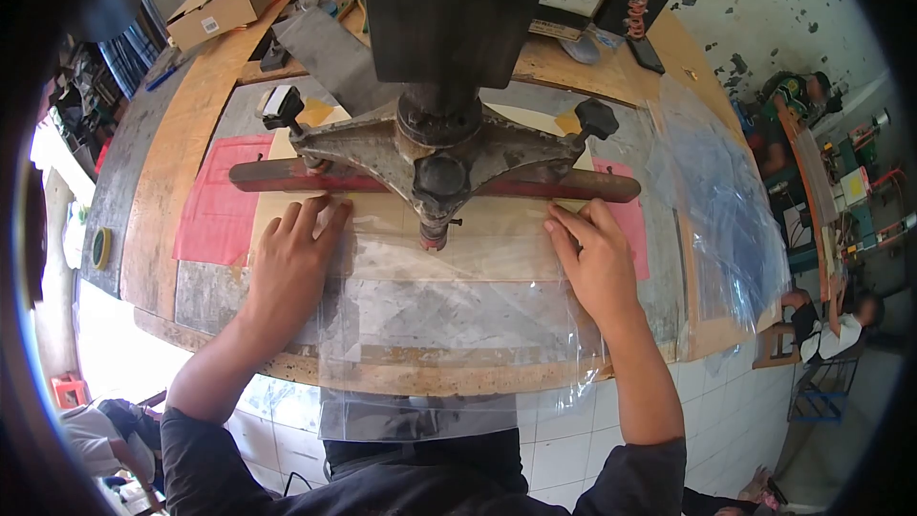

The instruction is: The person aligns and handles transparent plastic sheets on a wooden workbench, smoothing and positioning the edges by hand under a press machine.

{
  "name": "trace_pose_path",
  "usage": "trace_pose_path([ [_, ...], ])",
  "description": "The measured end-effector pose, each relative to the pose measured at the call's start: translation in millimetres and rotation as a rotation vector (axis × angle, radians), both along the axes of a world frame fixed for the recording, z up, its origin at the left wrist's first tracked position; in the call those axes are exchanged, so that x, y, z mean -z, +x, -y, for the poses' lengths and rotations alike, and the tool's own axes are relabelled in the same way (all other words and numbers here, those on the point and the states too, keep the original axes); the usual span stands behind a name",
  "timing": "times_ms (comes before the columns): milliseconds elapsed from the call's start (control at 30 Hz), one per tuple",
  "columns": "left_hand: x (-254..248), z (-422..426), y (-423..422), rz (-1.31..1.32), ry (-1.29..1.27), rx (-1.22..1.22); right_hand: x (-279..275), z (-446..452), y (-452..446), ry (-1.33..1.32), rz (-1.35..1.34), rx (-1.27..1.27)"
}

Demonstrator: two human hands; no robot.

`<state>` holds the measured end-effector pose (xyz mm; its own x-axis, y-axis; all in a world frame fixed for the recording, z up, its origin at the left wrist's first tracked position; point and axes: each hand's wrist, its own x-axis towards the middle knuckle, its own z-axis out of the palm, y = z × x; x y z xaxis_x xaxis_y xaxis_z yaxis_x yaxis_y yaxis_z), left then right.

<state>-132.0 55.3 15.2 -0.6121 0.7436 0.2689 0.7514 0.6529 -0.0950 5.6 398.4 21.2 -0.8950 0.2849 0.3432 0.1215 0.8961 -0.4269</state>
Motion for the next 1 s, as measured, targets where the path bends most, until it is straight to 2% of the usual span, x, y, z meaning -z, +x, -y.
trace_pose_path([
  [467,15.5,4.9,-6.3,-0.102,0.066,0.047,5.3,-9.6,11.7,0.080,-0.106,-0.081],
  [567,14.9,14.3,-9.7,-0.014,0.099,0.084,4.0,-15.4,20.7,0.041,-0.099,-0.141],
  [600,15.2,18.2,-2.9,-0.027,0.099,0.078,2.9,-16.8,26.2,-0.061,-0.063,-0.139],
  [733,16.5,39.0,45.6,0.102,0.294,0.040,-10.8,-6.8,60.3,-0.339,-0.029,-0.092],
  [767,21.0,45.4,54.5,0.094,0.353,0.048,-4.1,-5.8,70.7,-0.336,-0.035,-0.098],
  [833,19.9,53.4,75.8,0.147,0.482,0.012,15.5,-6.1,88.2,-0.164,-0.250,-0.143],
  [1000,25.2,63.4,104.8,0.199,0.624,-0.088,19.8,7.3,111.9,-0.315,-0.313,-0.050],
])
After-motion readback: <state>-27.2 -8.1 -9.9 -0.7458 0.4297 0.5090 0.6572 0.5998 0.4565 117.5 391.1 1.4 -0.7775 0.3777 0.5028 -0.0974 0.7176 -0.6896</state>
